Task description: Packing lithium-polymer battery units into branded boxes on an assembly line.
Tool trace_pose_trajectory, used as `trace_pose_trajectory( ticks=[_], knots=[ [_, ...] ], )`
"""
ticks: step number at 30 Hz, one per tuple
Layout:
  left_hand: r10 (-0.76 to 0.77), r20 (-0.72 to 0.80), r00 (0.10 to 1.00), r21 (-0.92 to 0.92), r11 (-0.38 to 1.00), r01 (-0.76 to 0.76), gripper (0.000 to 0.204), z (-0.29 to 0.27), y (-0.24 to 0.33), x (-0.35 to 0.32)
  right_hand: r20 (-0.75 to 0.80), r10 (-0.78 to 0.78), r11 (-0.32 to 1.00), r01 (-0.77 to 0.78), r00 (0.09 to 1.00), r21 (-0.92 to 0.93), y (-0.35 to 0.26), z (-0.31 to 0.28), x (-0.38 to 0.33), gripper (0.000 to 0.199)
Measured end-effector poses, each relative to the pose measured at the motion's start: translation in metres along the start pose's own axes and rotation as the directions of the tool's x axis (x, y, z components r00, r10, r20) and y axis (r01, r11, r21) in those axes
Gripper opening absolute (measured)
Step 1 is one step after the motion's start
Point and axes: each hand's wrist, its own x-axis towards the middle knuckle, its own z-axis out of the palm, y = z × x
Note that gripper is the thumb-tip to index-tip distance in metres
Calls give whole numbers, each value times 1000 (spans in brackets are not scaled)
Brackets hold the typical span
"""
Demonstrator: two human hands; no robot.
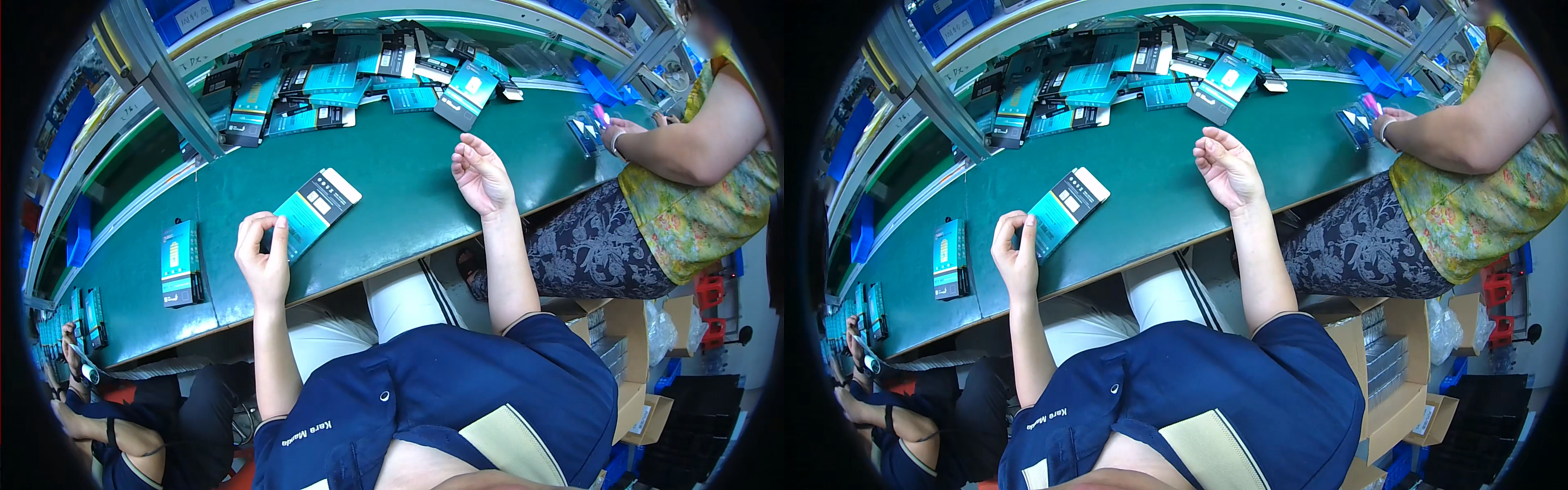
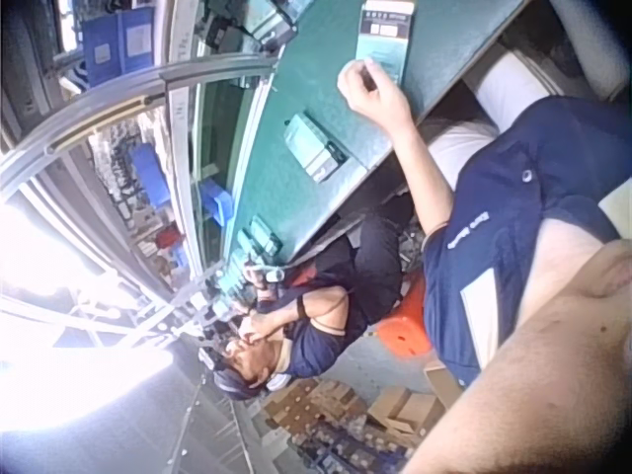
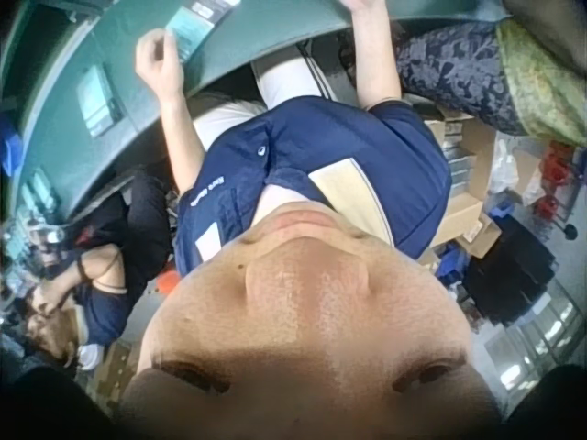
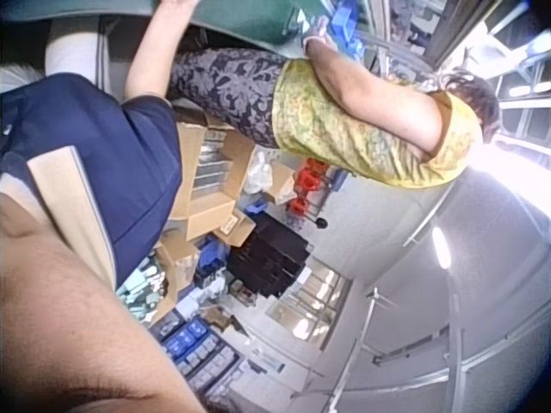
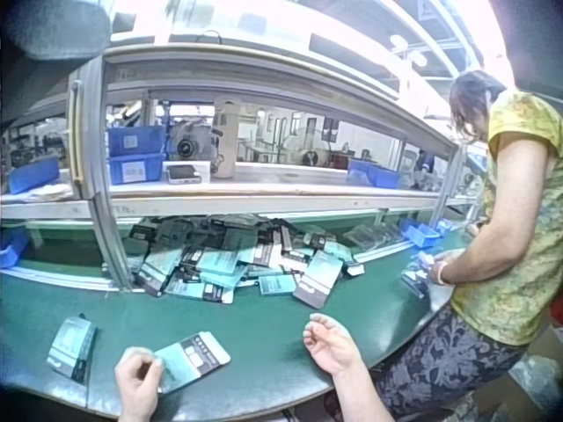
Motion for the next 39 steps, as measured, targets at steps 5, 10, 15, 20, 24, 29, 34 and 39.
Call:
trace_pose_trajectory(
  ticks=[5, 10, 15, 20, 24, 29, 34, 39],
  knots=[
    [-15, 5, 1000, 2, 1000, 15, 14, 1, 5, 2, 36, 8, 998, -10, 999, 62, -2, 9, 3, 25],
    [-39, 7, 999, -2, 999, 39, 13, 3, 7, 3, 45, 38, 996, -42, 998, 80, -5, 7, 4, 19],
    [-44, 1, 999, 7, 999, 44, 13, 2, 9, 5, 118, -2, 1000, -1, 993, 25, -8, 6, 8, 14],
    [-45, -17, 999, -24, 999, 45, 14, 3, 9, 5, 23, -51, 998, 50, 998, 39, -7, 8, 5, 14],
    [-59, -6, 998, -33, 998, 58, 14, 4, 6, 5, 125, -86, 989, 70, 988, 127, -10, 6, 8, 17],
    [-76, -9, 997, -21, 997, 76, 11, 5, 15, 9, 182, -102, 980, 66, 978, 190, 5, 32, 7, 22],
    [75, 213, 974, -108, 993, -52, 15, 23, 57, 7, 227, 293, 948, -313, 929, 57, 47, 100, -39, 29],
    [-14, 579, 815, -616, 648, 449, 29, 37, 90, -2, 373, 416, 874, -478, 829, 86, 53, 137, -61, 34]
  ],
)
